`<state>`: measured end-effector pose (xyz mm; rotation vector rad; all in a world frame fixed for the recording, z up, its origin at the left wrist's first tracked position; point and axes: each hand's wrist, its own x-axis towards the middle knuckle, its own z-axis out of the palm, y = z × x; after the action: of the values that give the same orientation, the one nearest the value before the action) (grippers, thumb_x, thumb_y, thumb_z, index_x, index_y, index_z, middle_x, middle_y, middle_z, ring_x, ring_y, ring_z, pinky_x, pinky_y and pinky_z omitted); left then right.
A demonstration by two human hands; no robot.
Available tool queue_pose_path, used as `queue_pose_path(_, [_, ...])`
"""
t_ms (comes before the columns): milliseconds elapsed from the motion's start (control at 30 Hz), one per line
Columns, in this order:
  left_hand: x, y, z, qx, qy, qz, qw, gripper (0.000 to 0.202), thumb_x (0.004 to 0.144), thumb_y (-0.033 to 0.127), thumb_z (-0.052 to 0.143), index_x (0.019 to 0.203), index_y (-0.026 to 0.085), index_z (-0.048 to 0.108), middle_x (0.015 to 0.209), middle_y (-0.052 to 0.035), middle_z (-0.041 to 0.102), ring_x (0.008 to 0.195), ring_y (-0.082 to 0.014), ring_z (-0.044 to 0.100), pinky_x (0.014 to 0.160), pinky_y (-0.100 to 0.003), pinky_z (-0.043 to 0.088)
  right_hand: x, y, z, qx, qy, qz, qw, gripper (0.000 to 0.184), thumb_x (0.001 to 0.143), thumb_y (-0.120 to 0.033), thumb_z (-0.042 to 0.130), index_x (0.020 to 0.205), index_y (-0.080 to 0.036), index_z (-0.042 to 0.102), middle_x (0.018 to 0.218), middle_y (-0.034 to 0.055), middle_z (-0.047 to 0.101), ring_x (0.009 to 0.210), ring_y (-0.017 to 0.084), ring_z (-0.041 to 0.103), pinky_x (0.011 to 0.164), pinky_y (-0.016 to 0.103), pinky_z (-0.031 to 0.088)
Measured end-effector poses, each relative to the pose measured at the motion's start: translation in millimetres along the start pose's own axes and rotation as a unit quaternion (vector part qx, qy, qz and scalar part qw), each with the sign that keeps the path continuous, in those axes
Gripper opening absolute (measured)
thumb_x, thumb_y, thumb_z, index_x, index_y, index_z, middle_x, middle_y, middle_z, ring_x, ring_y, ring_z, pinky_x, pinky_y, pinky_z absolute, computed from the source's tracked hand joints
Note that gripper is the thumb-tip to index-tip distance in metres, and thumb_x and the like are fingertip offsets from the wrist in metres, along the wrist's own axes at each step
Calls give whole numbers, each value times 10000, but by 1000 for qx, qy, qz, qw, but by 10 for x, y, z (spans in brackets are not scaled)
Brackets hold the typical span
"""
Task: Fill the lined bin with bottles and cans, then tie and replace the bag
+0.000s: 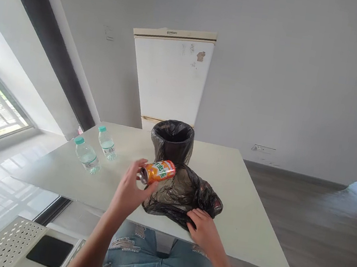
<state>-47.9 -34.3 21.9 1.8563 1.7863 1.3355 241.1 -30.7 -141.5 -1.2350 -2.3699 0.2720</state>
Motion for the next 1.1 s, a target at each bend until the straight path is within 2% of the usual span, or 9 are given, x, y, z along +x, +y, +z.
queue_pose_path(100, [88,-181,-211,-18,109,-10,994,613,787,411,778,1324,244,535,1248,-72,645,1036,-229,685,868,-367,611,-6,4,0,3,2,0,1000,171,907,-80,590,955,-219,678,929,61,717,910,239,675,865,384,539])
queue_pose_path(167, [183,-397,-326,-6,161,-14,987,594,772,415,782,1302,249,570,1267,-73,620,1093,-242,670,896,-383,613,-4,9,3,5,5,2,1000,178,904,-80,589,961,-222,681,936,62,721,915,243,680,872,392,544])
queue_pose_path(300, [411,-1029,-461,24,170,-90,981,594,730,414,807,1282,278,638,1213,-54,586,975,-214,691,852,-378,622,1,21,19,10,6,1,1000,182,900,-78,579,957,-214,685,932,71,726,918,252,687,868,399,552])
queue_pose_path(433, [583,-1650,-379,56,202,-163,964,617,694,394,839,1254,241,631,1200,-70,582,965,-227,685,817,-369,605,-5,37,38,16,4,-2,1000,192,901,-72,560,956,-206,685,913,69,720,910,251,681,882,411,552])
queue_pose_path(533, [639,-1934,-212,58,211,-178,959,633,702,399,841,1256,219,596,1238,-90,567,978,-229,687,801,-350,595,-8,40,41,15,5,-1,1000,204,903,-69,551,966,-211,683,921,67,720,915,250,682,883,411,555])
queue_pose_path(700, [663,-2125,9,78,195,-189,959,699,750,418,816,1337,224,490,1319,-110,541,1111,-248,660,874,-346,564,-8,19,17,3,5,1,1000,197,895,-64,576,955,-216,685,928,64,732,923,245,695,896,402,560])
queue_pose_path(900, [707,-2216,102,156,126,-232,952,614,647,384,889,1103,183,530,1112,-86,593,1166,-337,592,920,-393,505,-6,13,17,-7,23,-12,1000,194,879,-65,597,952,-219,690,928,57,744,907,236,708,880,392,577])
queue_pose_path(1000, [821,-2243,141,187,102,-244,946,559,708,419,858,1095,184,529,1144,-77,597,1205,-327,569,968,-370,476,-5,25,30,-7,35,-19,999,207,875,-64,592,964,-218,697,935,60,748,892,234,713,860,386,585])
queue_pose_path(1100, [952,-2282,178,206,87,-257,940,603,725,458,864,1135,177,524,1152,-88,616,1228,-334,566,984,-369,474,-6,34,44,-4,41,-22,999,214,871,-56,589,962,-217,696,930,58,746,889,232,711,867,390,583])
